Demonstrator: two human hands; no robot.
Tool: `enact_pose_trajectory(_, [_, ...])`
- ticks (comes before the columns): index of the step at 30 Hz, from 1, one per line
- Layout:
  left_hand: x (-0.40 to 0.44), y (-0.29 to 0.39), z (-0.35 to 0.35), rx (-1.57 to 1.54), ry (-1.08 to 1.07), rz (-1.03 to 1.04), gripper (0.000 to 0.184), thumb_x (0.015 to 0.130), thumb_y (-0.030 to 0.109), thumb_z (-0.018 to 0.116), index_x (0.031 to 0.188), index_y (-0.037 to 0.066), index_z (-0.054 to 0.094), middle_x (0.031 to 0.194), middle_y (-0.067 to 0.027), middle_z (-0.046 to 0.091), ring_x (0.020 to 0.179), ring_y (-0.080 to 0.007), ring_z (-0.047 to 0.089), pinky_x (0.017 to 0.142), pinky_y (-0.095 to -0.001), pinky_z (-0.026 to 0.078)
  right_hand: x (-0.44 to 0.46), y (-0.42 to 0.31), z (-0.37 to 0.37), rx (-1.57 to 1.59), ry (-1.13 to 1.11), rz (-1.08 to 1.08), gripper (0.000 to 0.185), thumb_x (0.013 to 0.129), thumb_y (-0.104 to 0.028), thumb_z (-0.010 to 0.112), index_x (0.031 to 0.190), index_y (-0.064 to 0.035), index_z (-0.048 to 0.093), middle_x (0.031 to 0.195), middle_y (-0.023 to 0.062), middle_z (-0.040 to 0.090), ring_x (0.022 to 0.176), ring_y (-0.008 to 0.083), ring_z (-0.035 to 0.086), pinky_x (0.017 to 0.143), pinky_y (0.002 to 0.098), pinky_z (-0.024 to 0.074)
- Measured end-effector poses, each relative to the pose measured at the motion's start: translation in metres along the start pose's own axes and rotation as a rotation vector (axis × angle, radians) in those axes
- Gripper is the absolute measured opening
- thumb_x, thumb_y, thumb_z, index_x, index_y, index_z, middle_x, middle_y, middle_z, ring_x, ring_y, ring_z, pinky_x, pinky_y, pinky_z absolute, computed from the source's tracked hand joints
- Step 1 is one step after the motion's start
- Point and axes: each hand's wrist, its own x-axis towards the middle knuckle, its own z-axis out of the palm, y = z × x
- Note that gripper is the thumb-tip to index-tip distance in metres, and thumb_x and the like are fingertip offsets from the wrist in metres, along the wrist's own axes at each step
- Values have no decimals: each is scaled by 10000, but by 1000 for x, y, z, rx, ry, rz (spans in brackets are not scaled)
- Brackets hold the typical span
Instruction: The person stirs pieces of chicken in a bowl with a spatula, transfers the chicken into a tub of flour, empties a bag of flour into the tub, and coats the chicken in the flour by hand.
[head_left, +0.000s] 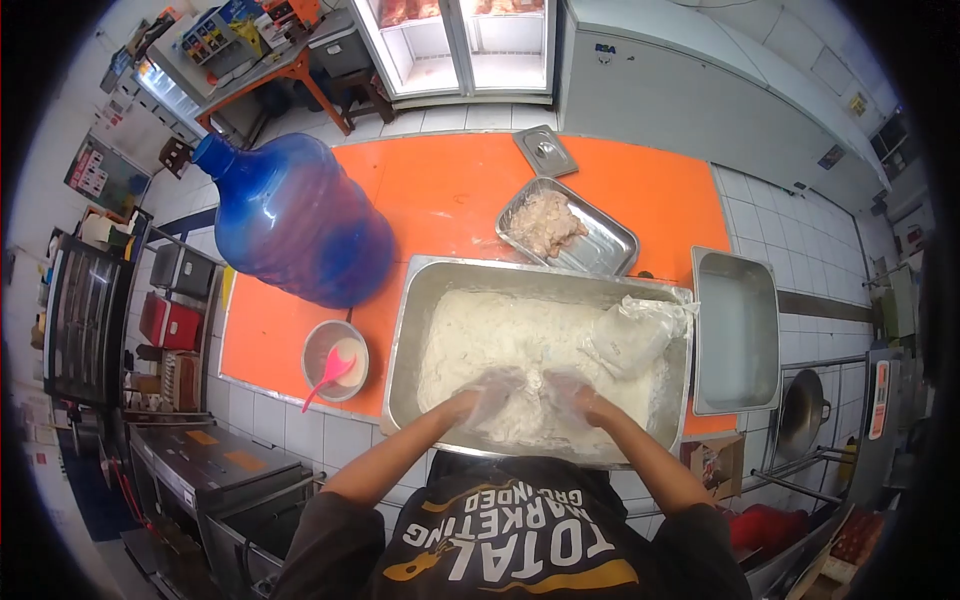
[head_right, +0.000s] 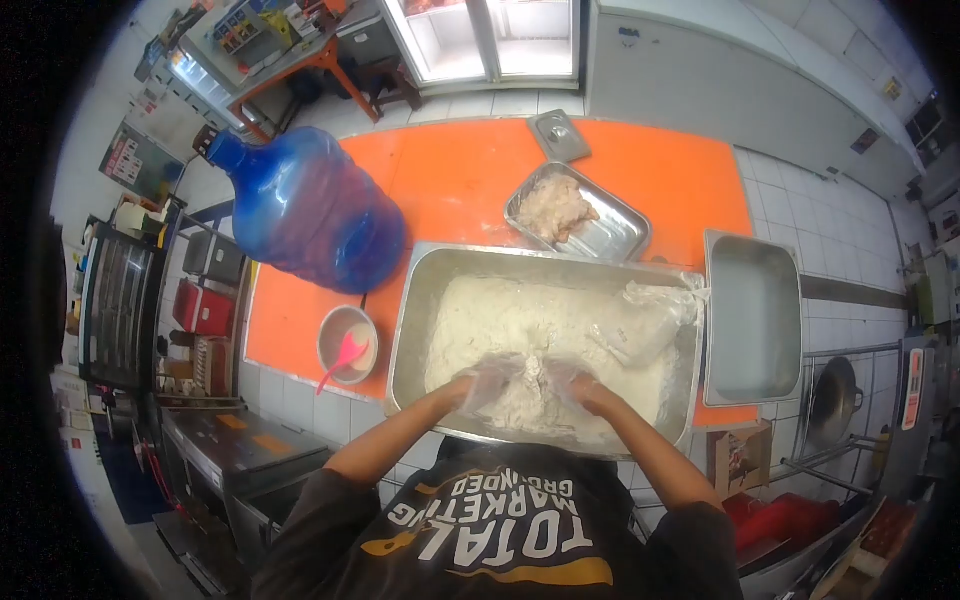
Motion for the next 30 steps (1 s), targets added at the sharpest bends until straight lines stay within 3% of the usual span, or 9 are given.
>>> enact_pose_trajectory(3, [12, 24, -33, -470, 73, -268, 422, 949, 302, 467, 1250, 22, 563, 1296, -197, 537, 1190, -312, 504, 1029, -383, 389, 10, -48, -54, -367, 22, -206, 367, 910, -196, 485, 1217, -1, 539, 1053, 210, 634, 999, 352, 590, 828, 448, 472])
enact_pose_trajectory(7, [70, -26, -16, -51, 285, -341, 400, 921, 280, 487, 1216, 25, 577, 1244, -209, 562, 1109, -320, 555, 954, -401, 444, 53, -52, -55, -577, 50, -39, 312, 917, -182, 444, 1153, -36, 588, 1122, 229, 602, 1056, 374, 567, 951, 411, 445])
enact_pose_trajectory(12, [55, -10, 2, 453, 264, 469, 333, 949, 257, 451, 1199, 75, 574, 1319, -172, 526, 1151, -301, 530, 981, -361, 431, 41, -63, -18, -534, 10, -243, 264, 853, -91, 418, 998, -4, 621, 1031, 192, 628, 969, 314, 595, 872, 407, 477])
enact_pose_trajectory(14, [35, 9, -4, 96, -206, 12, 330, 945, 287, 459, 1158, 66, 579, 1314, -151, 534, 1173, -292, 520, 962, -382, 432, 9, -34, -4, -466, -81, -307, 249, 820, -79, 433, 963, 2, 619, 972, 184, 638, 921, 305, 600, 837, 405, 483])
enact_pose_trajectory(17, [-7, -4, -14, 310, -232, 176, 298, 930, 262, 478, 1113, 59, 597, 1206, -156, 588, 1065, -291, 568, 889, -385, 454, -20, -43, -34, -537, -531, -209, 239, 847, -137, 449, 952, -12, 624, 972, 176, 648, 940, 300, 611, 851, 421, 466])
enact_pose_trajectory(21, [-31, -40, -41, 276, -248, -267, 258, 912, 227, 480, 1044, 50, 614, 1144, -158, 607, 1014, -289, 580, 840, -384, 456, -45, -45, -70, -730, -279, 81, 219, 814, -99, 440, 920, 8, 598, 917, 173, 646, 864, 323, 615, 786, 434, 482])
enact_pose_trajectory(23, [-24, 12, -64, 271, -229, -608, 246, 911, 214, 460, 982, 44, 623, 1151, -160, 607, 1028, -277, 577, 834, -371, 453, -43, 13, -47, -510, -276, -48, 297, 891, -188, 446, 1034, -7, 632, 1046, 214, 634, 962, 342, 600, 886, 410, 458])
enact_pose_trajectory(26, [-23, -117, -2, -100, -153, -244, 410, 936, 313, 481, 1202, 21, 590, 1156, -146, 628, 1047, -280, 594, 867, -401, 457, -30, 10, -24, -114, -202, 260, 408, 939, -247, 447, 1232, 15, 557, 1231, 230, 577, 1091, 335, 573, 959, 390, 425])
enact_pose_trajectory(30, [12, -42, 2, -328, -208, -303, 483, 982, 348, 439, 1326, 17, 510, 1283, -128, 571, 1157, -235, 539, 982, -366, 407, 3, -23, 9, 374, -254, 526, 553, 993, -365, 409, 1378, 32, 414, 1333, 174, 515, 1170, 284, 516, 1031, 374, 366])
